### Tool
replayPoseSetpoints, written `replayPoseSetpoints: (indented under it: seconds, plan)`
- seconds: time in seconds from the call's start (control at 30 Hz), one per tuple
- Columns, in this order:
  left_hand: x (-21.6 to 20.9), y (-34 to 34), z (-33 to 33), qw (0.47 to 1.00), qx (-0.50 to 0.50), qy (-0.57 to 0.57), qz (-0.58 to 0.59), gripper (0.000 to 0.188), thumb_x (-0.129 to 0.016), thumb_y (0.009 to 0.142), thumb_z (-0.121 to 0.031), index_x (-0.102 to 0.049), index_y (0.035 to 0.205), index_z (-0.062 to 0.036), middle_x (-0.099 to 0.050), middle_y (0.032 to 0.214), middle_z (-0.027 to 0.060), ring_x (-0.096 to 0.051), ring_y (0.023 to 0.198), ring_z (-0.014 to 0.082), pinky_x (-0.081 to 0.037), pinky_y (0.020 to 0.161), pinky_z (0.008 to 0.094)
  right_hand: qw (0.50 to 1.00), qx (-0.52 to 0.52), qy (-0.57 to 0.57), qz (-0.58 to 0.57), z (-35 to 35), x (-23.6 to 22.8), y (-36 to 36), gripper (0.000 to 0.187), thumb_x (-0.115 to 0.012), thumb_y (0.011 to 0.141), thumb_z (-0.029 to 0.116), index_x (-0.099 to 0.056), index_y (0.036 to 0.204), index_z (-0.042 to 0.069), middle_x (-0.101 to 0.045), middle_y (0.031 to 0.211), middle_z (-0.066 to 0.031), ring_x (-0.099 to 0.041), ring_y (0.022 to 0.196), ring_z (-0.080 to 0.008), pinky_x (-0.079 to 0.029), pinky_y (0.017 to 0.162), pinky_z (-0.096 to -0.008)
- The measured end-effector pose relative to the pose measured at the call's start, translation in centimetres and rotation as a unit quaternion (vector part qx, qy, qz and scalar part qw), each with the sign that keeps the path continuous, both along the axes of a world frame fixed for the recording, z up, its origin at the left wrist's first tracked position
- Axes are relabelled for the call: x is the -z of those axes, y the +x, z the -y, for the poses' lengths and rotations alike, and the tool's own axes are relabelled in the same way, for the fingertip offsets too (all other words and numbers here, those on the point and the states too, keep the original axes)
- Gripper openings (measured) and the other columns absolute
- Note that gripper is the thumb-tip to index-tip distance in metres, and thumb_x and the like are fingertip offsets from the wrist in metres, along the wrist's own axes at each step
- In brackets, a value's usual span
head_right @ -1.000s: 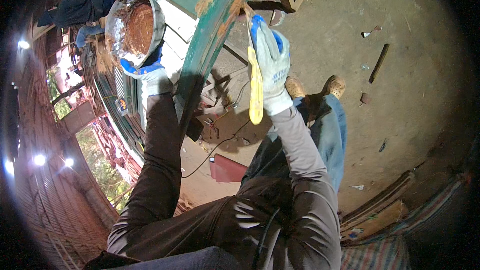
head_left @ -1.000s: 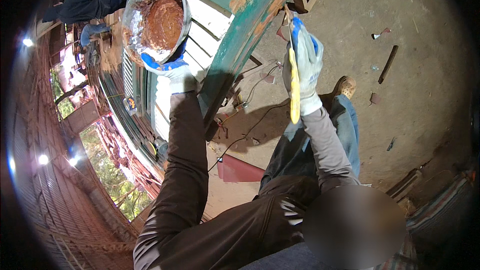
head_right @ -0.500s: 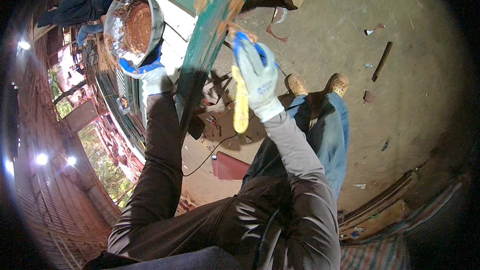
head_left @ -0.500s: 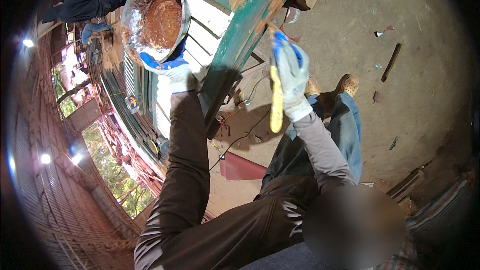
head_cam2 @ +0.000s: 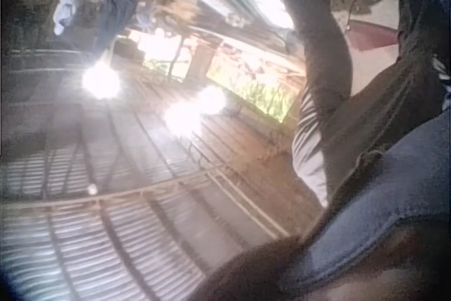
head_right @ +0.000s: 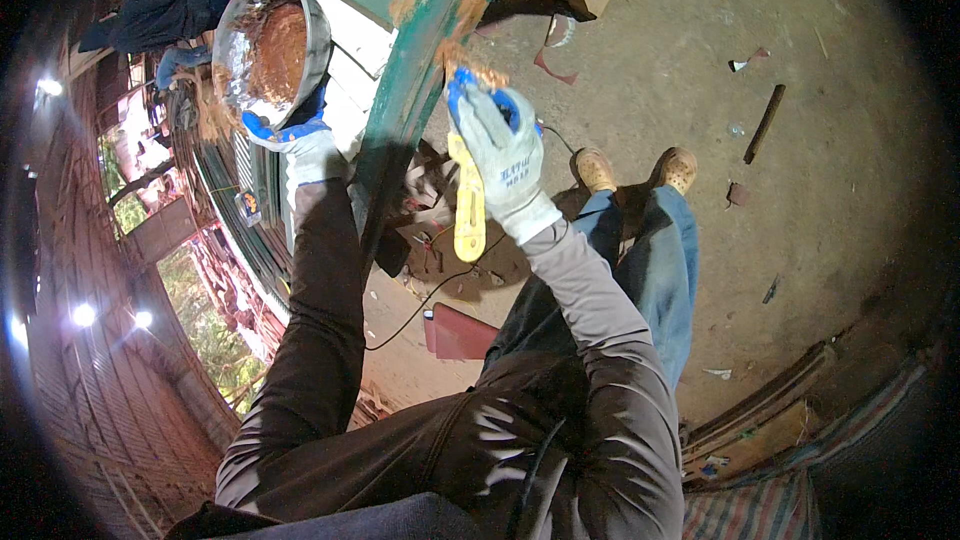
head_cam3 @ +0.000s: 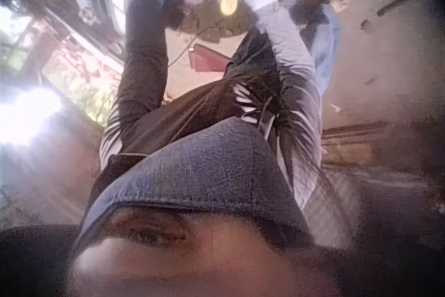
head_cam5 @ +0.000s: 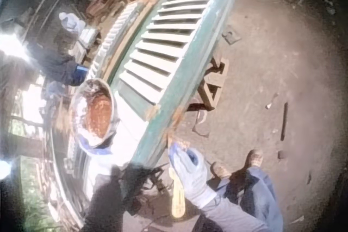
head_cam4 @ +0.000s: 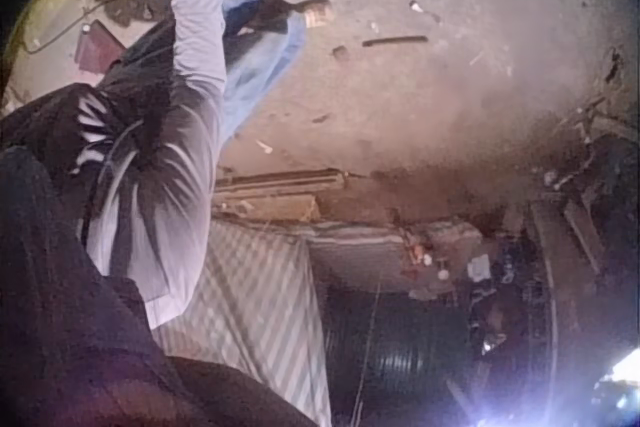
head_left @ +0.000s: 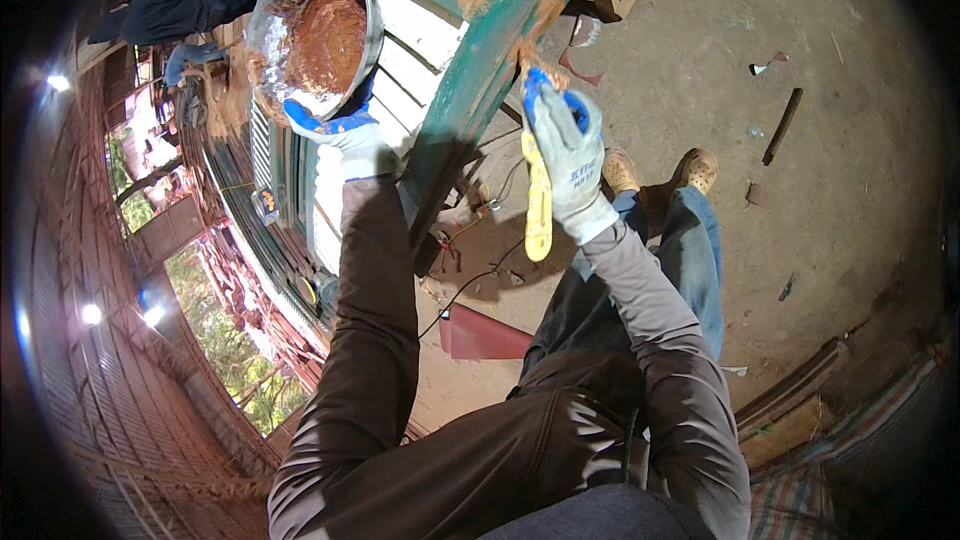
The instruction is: The person sands a green wooden slatted frame with an orbital sander, then applies a brown paste filler to damaged areas using a yellow scraper. The person works on the frame while another person is visible in the background.
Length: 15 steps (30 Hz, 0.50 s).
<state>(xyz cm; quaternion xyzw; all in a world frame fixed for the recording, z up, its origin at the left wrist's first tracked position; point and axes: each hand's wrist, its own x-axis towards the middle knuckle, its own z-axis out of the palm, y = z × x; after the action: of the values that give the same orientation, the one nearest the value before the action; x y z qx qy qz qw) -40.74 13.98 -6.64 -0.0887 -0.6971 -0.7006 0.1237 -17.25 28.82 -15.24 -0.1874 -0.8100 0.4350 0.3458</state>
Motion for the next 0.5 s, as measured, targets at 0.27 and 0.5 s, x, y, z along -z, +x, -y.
replayPoseSetpoints:
  seconds: [0.27,0.5]
  plan:
    - [-1.3,0.0,0.7,0.995,0.032,0.048,0.08,0.088,-0.056,0.088,-0.07,-0.033,0.155,-0.0189,-0.039,0.155,0.0141,-0.047,0.136,0.0385,-0.048,0.103,0.0588,0.995,-0.001,0.083,0.054,-2.7,-4.6,2.0,0.052,-0.061,0.084,0.017,-0.062,0.136,0.012,-0.06,0.14,-0.0037,-0.058,0.106,-0.03,-0.049,0.09,-0.0386]
    - [1.0,-1.4,2.3,0.994,0.015,0.099,0.041,0.061,-0.046,0.098,-0.061,-0.04,0.149,-0.0276,-0.034,0.158,0.0118,-0.045,0.136,0.0405,-0.054,0.093,0.0644,0.949,-0.006,0.252,0.188,-0.8,-4.3,0.2,0.054,-0.064,0.084,0.017,-0.061,0.137,0.019,-0.051,0.149,0.0077,-0.049,0.114,-0.0241,-0.044,0.092,-0.0355]
